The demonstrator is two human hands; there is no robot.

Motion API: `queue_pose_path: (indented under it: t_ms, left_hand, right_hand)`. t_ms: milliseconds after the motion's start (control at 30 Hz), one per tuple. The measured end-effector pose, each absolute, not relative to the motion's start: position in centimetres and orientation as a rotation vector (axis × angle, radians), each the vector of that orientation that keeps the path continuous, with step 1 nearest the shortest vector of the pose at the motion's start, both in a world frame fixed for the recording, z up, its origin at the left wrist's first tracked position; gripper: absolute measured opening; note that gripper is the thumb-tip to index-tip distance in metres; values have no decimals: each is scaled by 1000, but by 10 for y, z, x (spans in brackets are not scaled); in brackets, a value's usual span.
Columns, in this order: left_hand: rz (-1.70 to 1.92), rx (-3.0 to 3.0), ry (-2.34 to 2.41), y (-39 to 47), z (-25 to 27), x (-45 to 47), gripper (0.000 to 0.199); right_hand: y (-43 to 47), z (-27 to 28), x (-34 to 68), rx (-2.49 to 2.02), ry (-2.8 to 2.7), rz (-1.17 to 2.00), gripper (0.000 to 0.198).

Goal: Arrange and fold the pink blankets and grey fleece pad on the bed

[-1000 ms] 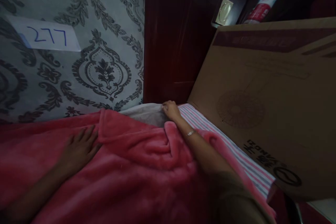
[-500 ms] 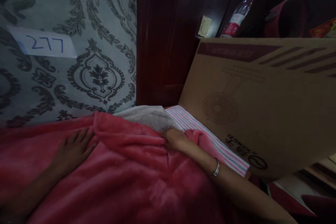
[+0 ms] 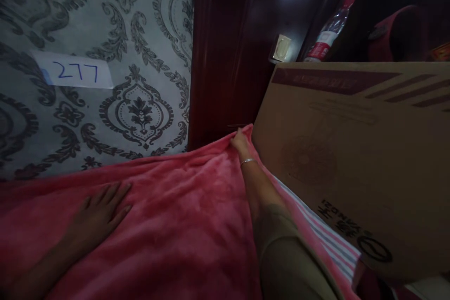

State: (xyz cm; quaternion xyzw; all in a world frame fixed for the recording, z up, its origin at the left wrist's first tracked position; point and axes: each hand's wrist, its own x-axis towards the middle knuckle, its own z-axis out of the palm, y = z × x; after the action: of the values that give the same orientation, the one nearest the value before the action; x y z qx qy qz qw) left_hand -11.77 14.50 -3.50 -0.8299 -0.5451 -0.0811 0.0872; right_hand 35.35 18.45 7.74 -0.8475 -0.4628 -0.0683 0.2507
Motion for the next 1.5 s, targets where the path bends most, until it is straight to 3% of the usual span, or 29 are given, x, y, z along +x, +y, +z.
queue_pose_path:
  t_ms: [133, 300, 433, 567, 733, 867, 1033, 1500]
  left_hand:
    - [-264, -2474, -1628, 146, -39, -119, 70]
    - [-257, -2507, -1658, 145, -40, -119, 67]
    - [-253, -2491, -1747, 142, -35, -119, 68]
    - [-237, -2443, -1839, 141, -30, -117, 72]
    - [-194, -2347, -1856, 141, -29, -116, 76]
    - [-155, -2328, -1959, 146, -20, -130, 78]
    - [-280, -2268, -2045, 153, -7, -154, 82]
    - [-324, -2513, -1931, 143, 14, -170, 80]
  right_hand:
    - [196, 13, 351, -2369, -1199, -94, 78]
    - [210, -31, 360, -2491, -1185, 94, 57]
    - [214, -29, 361, -2516, -1231, 151, 45]
    - [205, -12, 334, -2445, -1288, 81, 53]
    - [184, -21, 274, -1988, -1965, -99, 54]
    - [177, -30, 259, -2138, -2002, 75, 52]
    - [164, -22, 257, -2186, -1956, 71, 53]
    - [-70, -29, 296, -2540, -1623, 127, 57]
